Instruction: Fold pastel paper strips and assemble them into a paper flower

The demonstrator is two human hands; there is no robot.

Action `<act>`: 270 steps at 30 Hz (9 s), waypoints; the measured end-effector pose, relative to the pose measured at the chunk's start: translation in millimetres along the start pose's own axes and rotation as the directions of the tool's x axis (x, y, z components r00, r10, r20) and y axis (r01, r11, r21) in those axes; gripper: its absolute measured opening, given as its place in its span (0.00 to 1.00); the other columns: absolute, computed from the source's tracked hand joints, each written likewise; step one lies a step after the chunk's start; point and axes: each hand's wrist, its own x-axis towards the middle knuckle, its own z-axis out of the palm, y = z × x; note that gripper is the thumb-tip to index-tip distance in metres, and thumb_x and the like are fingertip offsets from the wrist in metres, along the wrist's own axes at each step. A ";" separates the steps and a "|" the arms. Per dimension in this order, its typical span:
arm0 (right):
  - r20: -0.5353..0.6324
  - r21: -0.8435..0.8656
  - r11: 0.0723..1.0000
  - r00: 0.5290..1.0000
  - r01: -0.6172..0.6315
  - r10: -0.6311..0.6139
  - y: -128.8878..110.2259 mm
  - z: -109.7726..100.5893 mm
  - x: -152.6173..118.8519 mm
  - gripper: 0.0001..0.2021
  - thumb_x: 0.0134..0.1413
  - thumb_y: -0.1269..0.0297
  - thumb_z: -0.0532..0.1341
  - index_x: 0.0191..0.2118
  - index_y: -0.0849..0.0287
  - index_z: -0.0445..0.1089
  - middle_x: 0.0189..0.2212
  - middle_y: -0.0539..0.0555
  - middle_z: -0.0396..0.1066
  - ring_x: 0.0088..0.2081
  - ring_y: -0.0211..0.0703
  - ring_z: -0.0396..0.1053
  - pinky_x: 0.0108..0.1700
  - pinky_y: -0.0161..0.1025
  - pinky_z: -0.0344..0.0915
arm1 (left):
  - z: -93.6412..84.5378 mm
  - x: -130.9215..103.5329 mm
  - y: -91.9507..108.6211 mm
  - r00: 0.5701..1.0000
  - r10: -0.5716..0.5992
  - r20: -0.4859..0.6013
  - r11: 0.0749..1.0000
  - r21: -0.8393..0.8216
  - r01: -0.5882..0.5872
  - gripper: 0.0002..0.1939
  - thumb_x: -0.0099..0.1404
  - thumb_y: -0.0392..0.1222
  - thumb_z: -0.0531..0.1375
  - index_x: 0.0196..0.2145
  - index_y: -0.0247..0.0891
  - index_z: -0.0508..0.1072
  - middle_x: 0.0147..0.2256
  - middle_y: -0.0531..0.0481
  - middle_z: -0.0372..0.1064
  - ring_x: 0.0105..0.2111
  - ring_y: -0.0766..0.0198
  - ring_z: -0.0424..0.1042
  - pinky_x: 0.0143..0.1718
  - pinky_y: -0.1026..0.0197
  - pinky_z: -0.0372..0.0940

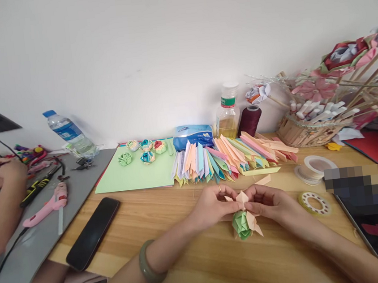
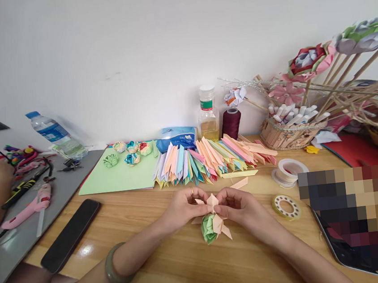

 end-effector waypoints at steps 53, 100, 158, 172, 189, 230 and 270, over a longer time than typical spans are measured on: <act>-0.133 -0.845 0.381 0.542 0.375 -0.829 -3.0 0.1 -14.2 0.03 0.50 0.70 0.59 0.32 0.55 0.66 0.25 0.52 0.70 0.26 0.40 0.67 0.28 0.36 0.64 | 2.7 -8.8 -5.4 0.528 0.846 -0.072 0.466 0.583 -0.666 0.01 0.54 0.32 0.59 0.26 0.34 0.69 0.25 0.51 0.63 0.26 0.69 0.65 0.26 0.67 0.63; -0.318 -0.327 0.907 0.873 0.265 -0.369 -4.8 2.4 -3.3 0.11 0.48 0.54 0.60 0.26 0.56 0.70 0.36 0.54 0.64 0.43 0.46 0.63 0.44 0.38 0.61 | 3.6 -9.1 -9.8 0.866 0.496 -0.068 0.867 0.095 -0.489 0.10 0.59 0.43 0.56 0.26 0.37 0.59 0.29 0.50 0.61 0.33 0.65 0.64 0.36 0.60 0.61; -0.279 -0.360 0.887 0.874 0.290 -0.398 -11.6 -1.3 -13.0 0.11 0.52 0.54 0.55 0.33 0.54 0.70 0.30 0.51 0.69 0.33 0.42 0.67 0.34 0.36 0.64 | -8.7 3.8 3.2 0.997 -0.003 0.082 0.950 -0.312 0.029 0.07 0.45 0.37 0.61 0.26 0.33 0.69 0.21 0.55 0.62 0.19 0.72 0.61 0.23 0.68 0.55; -0.079 -0.531 0.801 0.926 0.275 -0.370 -14.1 21.2 -9.9 0.08 0.52 0.60 0.56 0.31 0.57 0.69 0.28 0.51 0.67 0.26 0.37 0.62 0.26 0.34 0.59 | 2.9 8.6 -4.2 0.977 0.211 0.039 0.976 0.051 -0.213 0.08 0.54 0.33 0.54 0.31 0.33 0.71 0.28 0.50 0.69 0.30 0.65 0.67 0.34 0.63 0.61; -0.099 -0.777 0.434 0.593 0.455 -0.799 -2.4 6.8 -9.3 0.05 0.49 0.68 0.61 0.34 0.55 0.67 0.31 0.53 0.69 0.35 0.43 0.66 0.36 0.40 0.63 | 13.3 -12.2 -2.4 0.719 0.690 -0.088 0.623 0.578 -0.527 0.06 0.54 0.36 0.61 0.33 0.36 0.72 0.32 0.48 0.73 0.34 0.62 0.68 0.37 0.59 0.64; -0.051 0.025 0.991 0.991 0.128 -0.127 1.4 2.3 -2.2 0.11 0.47 0.57 0.62 0.29 0.60 0.63 0.26 0.50 0.65 0.29 0.37 0.64 0.31 0.34 0.62 | 5.1 -2.5 2.3 0.993 0.116 0.006 0.973 -0.202 -0.112 0.17 0.39 0.44 0.69 0.21 0.32 0.65 0.20 0.56 0.62 0.20 0.74 0.61 0.24 0.68 0.56; -0.111 -0.098 0.990 0.988 0.099 -0.110 8.0 6.9 0.0 0.12 0.45 0.56 0.61 0.25 0.59 0.61 0.22 0.47 0.64 0.24 0.35 0.63 0.25 0.32 0.62 | 1.9 0.0 0.8 0.989 0.145 -0.007 0.989 0.033 -0.145 0.07 0.45 0.35 0.64 0.21 0.32 0.67 0.22 0.53 0.64 0.22 0.72 0.63 0.25 0.68 0.59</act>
